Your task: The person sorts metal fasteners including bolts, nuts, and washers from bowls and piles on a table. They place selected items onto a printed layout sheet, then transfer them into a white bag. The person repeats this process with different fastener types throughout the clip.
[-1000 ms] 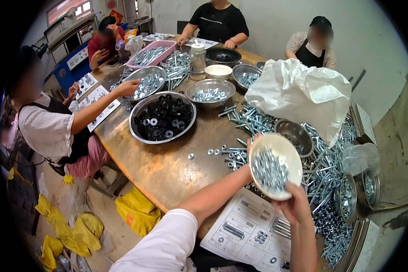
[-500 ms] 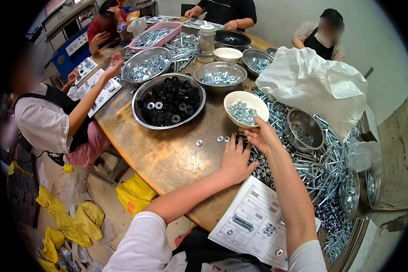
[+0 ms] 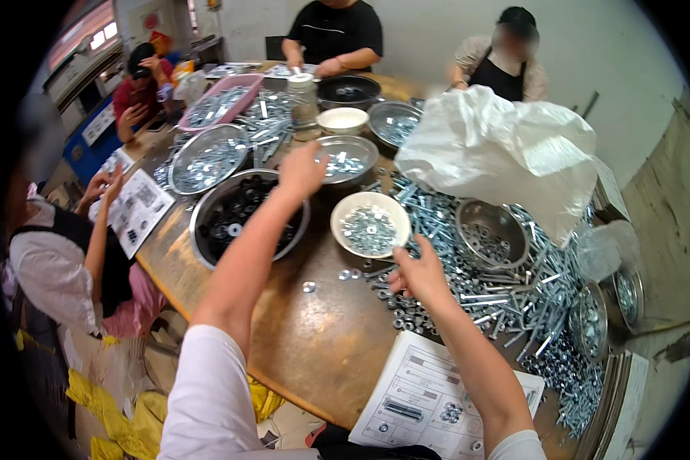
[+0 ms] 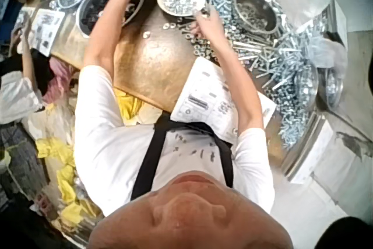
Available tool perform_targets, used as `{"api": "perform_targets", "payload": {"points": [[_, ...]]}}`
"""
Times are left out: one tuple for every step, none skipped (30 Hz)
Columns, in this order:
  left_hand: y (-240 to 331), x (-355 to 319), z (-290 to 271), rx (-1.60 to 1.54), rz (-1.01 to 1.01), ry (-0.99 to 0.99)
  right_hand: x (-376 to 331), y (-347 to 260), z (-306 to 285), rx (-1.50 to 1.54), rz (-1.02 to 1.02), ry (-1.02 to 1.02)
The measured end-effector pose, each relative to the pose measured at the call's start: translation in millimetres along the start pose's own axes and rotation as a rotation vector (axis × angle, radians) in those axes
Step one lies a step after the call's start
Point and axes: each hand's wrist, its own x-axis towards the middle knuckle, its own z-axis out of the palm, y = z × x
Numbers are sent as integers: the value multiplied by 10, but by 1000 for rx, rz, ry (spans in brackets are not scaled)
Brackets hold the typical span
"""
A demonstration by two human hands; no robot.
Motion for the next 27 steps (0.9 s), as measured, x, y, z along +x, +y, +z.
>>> {"api": "perform_targets", "payload": {"points": [[-129,148,105,84,-38,-108,-247,-13,-120,-24,-23,-72],[-224,271,232,168,-65,-217,-503,-27,-251,-45,-45,-138],[-321,358,327,161,-92,-308,-773,-23,-398,-72,-40,-185],[-386,450,421,154,-117,-396,-1040,4,-552,-101,-36,-231],[-382,522,461,132,-111,-492,-1281,52,-702,-104,-32,-203],[-326,568,553,104,-104,-594,-1516,124,-858,-113,-20,-171],[-316,563,732,151,-41,-558,-1729,228,-991,-49,62,-80],[-363,537,911,175,-56,-664,-1922,350,-1103,19,135,5],[-433,548,1080,202,-71,-756,-2082,476,-1192,51,193,113],[-447,666,1223,218,-79,-823,-2202,573,-1290,75,225,229],[-468,717,1328,226,-30,-783,-2326,673,-1381,99,223,285],[-445,683,1386,234,17,-741,-2411,756,-1432,127,218,340],[-273,627,1301,180,-3,-695,-2443,812,-1456,138,168,345],[-155,579,1156,137,-36,-661,-2482,862,-1459,152,133,334],[-229,620,1094,135,-74,-615,-2470,877,-1444,169,104,295],[-321,605,1133,140,-113,-585,-2452,842,-1413,159,84,284],[-439,598,1139,144,-155,-552,-2422,770,-1369,148,63,272],[-400,594,1151,116,-147,-526,-2414,727,-1338,129,57,260],[-338,588,1154,70,-153,-532,-2436,727,-1344,115,70,260],[-273,591,1122,22,-190,-534,-2460,732,-1358,102,79,261],[-260,580,1095,-99,-240,-471,-2472,739,-1372,92,83,261],[-286,621,1007,-197,-321,-473,-2476,739,-1374,102,75,237],[-326,648,894,-294,-402,-468,-2475,731,-1379,112,66,212],[-262,612,810,-449,-372,-381,-2501,729,-1397,122,66,202],[-317,622,697,-577,-393,-411,-2471,762,-1418,71,47,266],[-16,497,489,-732,-369,-420,-2444,686,-1381,94,40,258],[184,345,211,-852,-413,-537,-2422,625,-1354,84,51,243]]}}
